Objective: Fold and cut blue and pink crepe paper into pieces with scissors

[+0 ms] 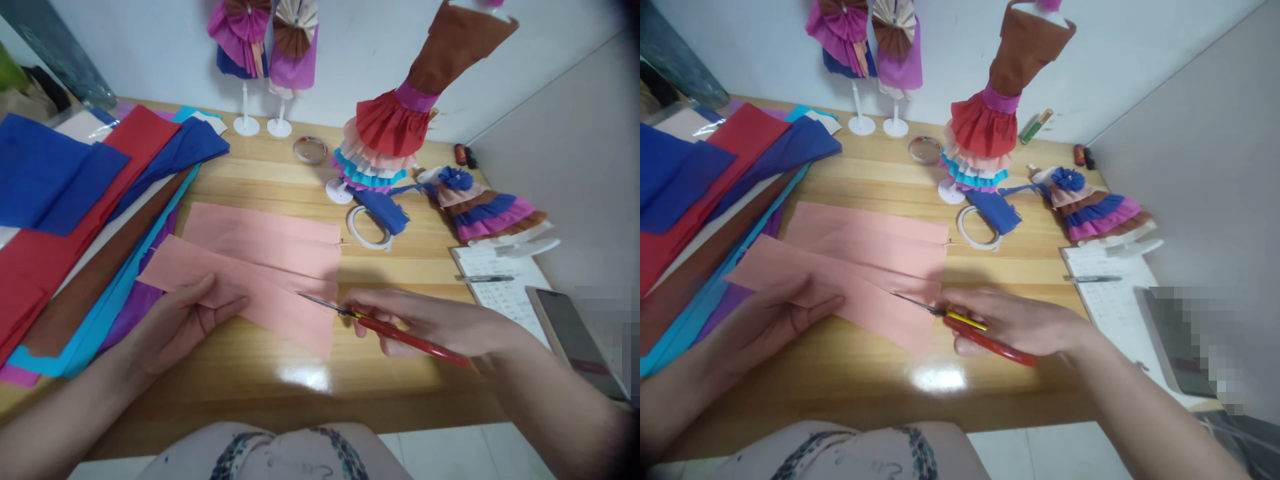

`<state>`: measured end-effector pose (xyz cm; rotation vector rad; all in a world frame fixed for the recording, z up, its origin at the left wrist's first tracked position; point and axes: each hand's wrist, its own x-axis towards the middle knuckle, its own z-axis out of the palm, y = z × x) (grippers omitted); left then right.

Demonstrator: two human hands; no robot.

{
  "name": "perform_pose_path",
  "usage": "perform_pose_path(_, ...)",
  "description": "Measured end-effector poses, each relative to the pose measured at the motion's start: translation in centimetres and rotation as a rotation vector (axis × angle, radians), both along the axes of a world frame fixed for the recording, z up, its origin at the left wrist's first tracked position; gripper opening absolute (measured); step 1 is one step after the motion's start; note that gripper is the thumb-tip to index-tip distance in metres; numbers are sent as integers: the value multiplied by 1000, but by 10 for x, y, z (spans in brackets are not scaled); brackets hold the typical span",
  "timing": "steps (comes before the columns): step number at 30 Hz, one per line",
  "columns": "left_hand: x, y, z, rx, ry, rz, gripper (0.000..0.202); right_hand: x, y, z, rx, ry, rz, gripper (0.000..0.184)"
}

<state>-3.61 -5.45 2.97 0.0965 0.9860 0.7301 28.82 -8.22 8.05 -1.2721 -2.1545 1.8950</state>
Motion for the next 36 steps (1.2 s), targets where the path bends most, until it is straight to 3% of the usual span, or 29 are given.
perform_pose_path(7, -6, 2, -9, 70, -52, -54, 16, 0, 2, -2, -20, -8, -3, 68)
perform_pose_path(17, -7, 2, -11, 115, -106, -71, 22, -7, 8, 2, -25, -36, -27, 70)
perform_pose_path(25, 1, 2, 3, 115, -38, -27, 24, -18, 20, -2, -19, -39, 27, 68)
perform_pose_path(32, 2, 1, 5, 146, -35, -3, 54, -13, 24, -10, -92, 62, -24, 59)
perform_pose_path(36, 2, 1, 3, 157, -50, 11, 56, -13, 26, -12, -206, 176, -17, 49)
